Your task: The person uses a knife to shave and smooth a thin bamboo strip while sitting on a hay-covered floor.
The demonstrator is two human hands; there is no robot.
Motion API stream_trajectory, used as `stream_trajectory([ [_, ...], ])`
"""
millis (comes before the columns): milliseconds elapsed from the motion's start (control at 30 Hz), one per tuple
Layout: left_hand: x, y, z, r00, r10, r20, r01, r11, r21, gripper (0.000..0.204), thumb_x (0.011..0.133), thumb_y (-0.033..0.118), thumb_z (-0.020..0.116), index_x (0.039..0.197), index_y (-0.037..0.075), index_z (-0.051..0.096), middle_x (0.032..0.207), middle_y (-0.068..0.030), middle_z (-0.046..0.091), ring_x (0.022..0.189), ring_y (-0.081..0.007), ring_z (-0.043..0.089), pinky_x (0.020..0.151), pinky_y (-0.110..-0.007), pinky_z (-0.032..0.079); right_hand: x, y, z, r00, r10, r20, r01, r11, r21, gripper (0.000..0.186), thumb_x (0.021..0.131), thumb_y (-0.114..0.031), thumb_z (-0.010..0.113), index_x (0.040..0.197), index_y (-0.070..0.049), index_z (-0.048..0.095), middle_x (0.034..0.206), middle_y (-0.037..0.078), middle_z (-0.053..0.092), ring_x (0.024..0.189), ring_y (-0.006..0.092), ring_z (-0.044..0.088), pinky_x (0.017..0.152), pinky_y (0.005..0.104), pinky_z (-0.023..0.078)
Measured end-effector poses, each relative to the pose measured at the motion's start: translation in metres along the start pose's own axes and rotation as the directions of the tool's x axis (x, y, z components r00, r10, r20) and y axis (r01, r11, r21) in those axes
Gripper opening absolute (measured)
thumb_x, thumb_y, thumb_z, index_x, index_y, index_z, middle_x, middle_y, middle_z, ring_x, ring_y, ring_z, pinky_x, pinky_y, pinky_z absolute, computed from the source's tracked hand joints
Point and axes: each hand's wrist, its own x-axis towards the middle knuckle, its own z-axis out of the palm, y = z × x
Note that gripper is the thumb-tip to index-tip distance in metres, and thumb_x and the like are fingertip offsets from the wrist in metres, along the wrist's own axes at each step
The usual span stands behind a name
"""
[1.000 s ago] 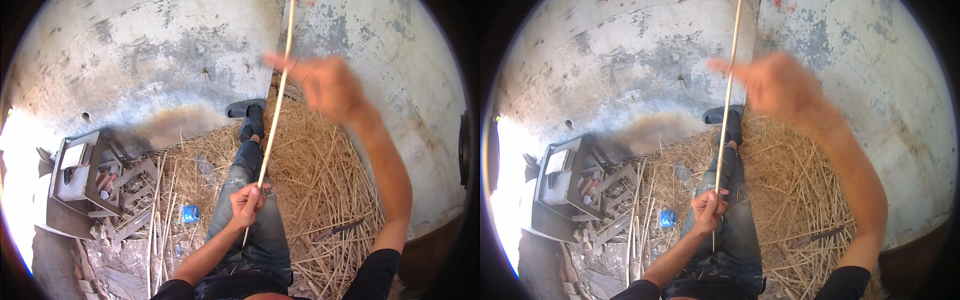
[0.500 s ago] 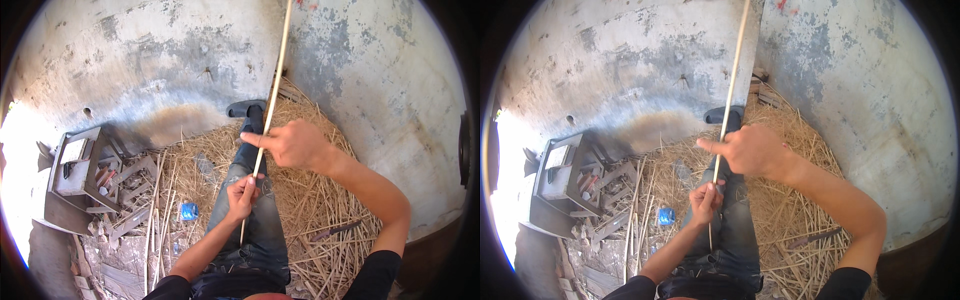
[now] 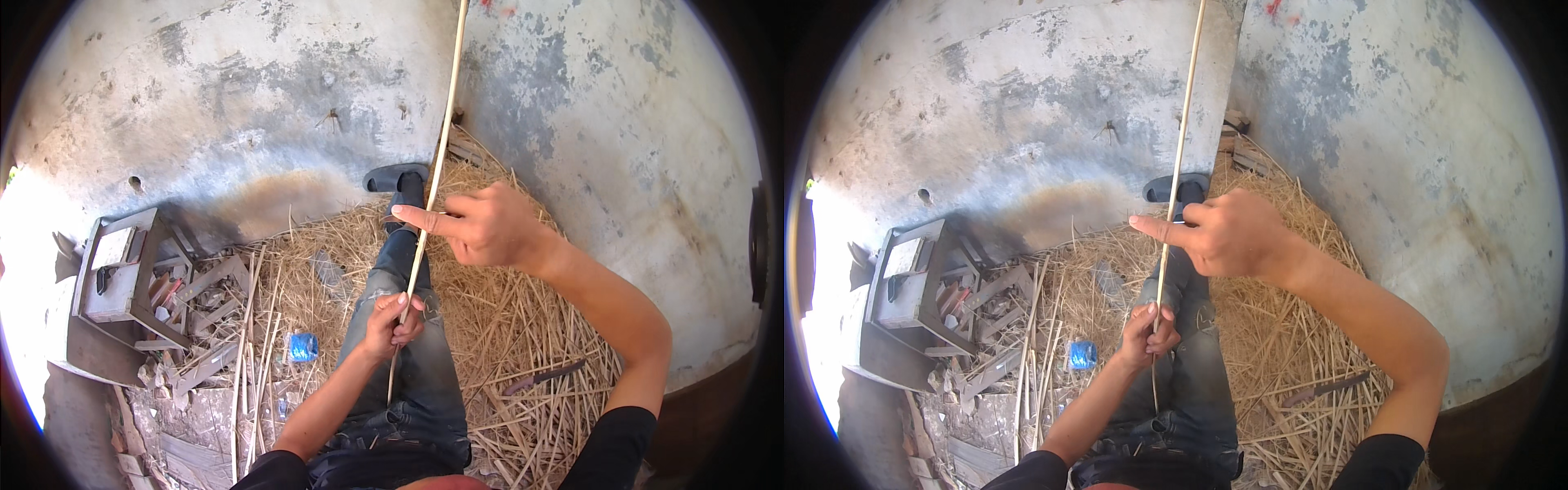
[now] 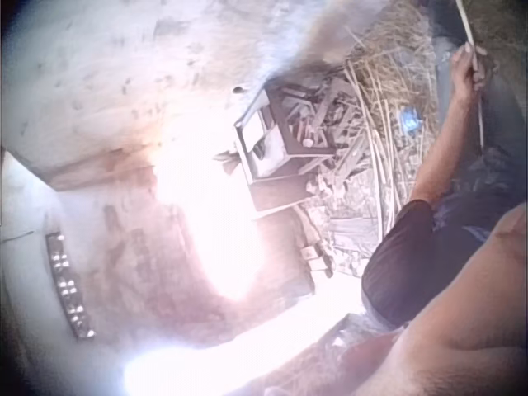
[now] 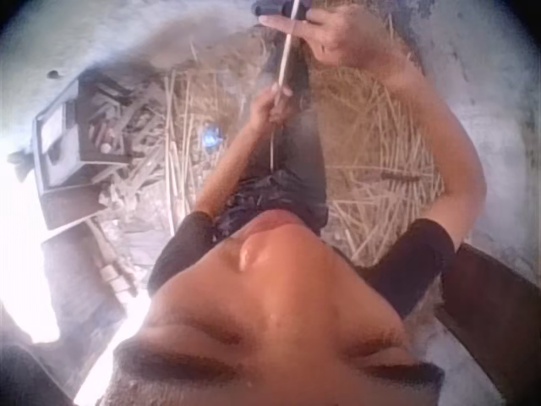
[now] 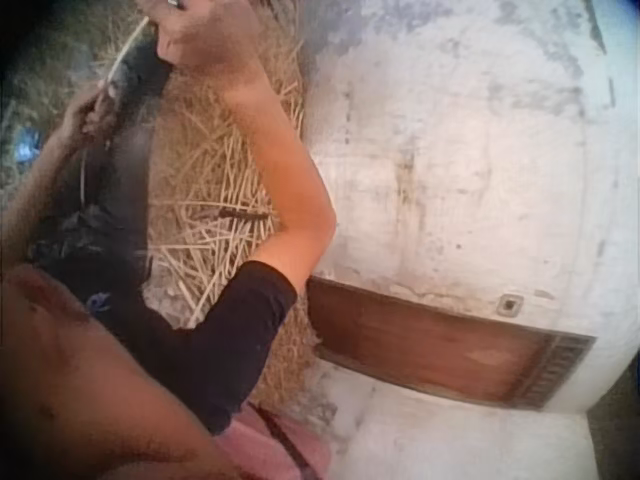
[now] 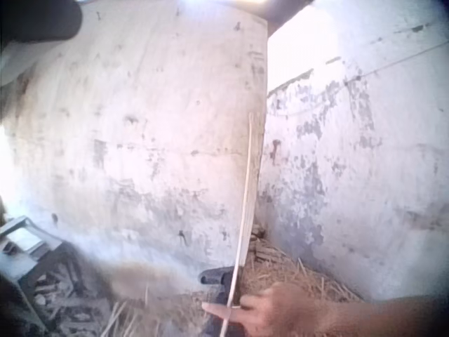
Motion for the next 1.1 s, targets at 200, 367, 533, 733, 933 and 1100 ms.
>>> stream_trajectory([
  [200,-0.001,-0.012,0.004,0.995,-0.097,0.033,0.096,0.995,0.032,0.051,0.112,0.040,0.039,0.092,0.002,0.066,0.048,0.0032,0.034,0.037,-0.0065,0.028,0.039,-0.024,0.025,0.020,0.083,-0.042,0.917,0.091,-0.389,-0.146,0.983,-0.113,0.057,0.089,-0.003,0.058,0.140,-0.027,0.065,0.054,0.000,0.055,0.040,0.0075,0.045,0.034,0.0255,0.038],
  [367,0.003,-0.018,0.016,0.995,-0.039,-0.092,0.065,0.950,0.305,0.060,0.110,0.051,0.037,0.078,0.006,0.059,0.048,0.0014,0.037,0.039,-0.0081,0.031,0.038,-0.025,0.023,0.008,0.047,-0.031,0.991,0.079,-0.108,-0.085,0.995,-0.052,0.057,0.089,-0.007,0.061,0.142,-0.029,0.063,0.058,0.001,0.061,0.041,0.0088,0.049,0.036,0.0265,0.043],
  [533,0.015,-0.018,0.018,0.981,0.047,-0.189,0.046,0.888,0.457,0.055,0.113,0.045,0.036,0.080,0.006,0.056,0.052,-0.0009,0.044,0.041,-0.0076,0.035,0.041,-0.024,0.029,-0.020,0.005,-0.017,0.986,0.001,0.164,0.016,0.995,-0.103,0.058,0.089,-0.006,0.055,0.140,-0.032,0.065,0.058,0.001,0.057,0.042,0.0109,0.050,0.036,0.0273,0.043],
  [733,0.026,-0.024,0.019,0.973,-0.229,0.005,0.225,0.959,0.174,0.057,0.111,0.048,0.037,0.070,0.010,0.049,0.048,0.0025,0.037,0.040,-0.0065,0.032,0.041,-0.023,0.024,-0.010,0.103,-0.072,0.935,0.219,-0.280,-0.266,0.953,-0.142,0.049,0.095,-0.005,0.051,0.135,-0.026,0.069,0.069,0.005,0.072,0.042,0.0111,0.052,0.037,0.0285,0.045],
  [933,0.010,-0.029,0.023,0.950,-0.271,0.152,0.284,0.956,-0.071,0.057,0.111,0.050,0.035,0.067,0.014,0.044,0.046,0.0053,0.032,0.038,-0.0061,0.024,0.040,-0.024,0.022,-0.023,0.053,-0.029,0.994,0.085,-0.074,-0.092,0.991,-0.100,0.065,0.083,-0.005,0.060,0.141,-0.033,0.063,0.053,0.002,0.056,0.040,0.0113,0.047,0.037,0.0284,0.042],
  [1100,0.013,-0.024,0.023,0.976,-0.219,-0.006,0.218,0.968,0.123,0.059,0.110,0.054,0.032,0.067,0.014,0.042,0.050,0.0050,0.031,0.040,-0.0064,0.024,0.043,-0.024,0.023,-0.016,0.045,-0.041,0.998,0.049,0.038,-0.043,0.987,-0.153,0.067,0.082,-0.003,0.058,0.142,-0.033,0.063,0.054,0.001,0.055,0.041,0.0121,0.047,0.036,0.0297,0.041],
])
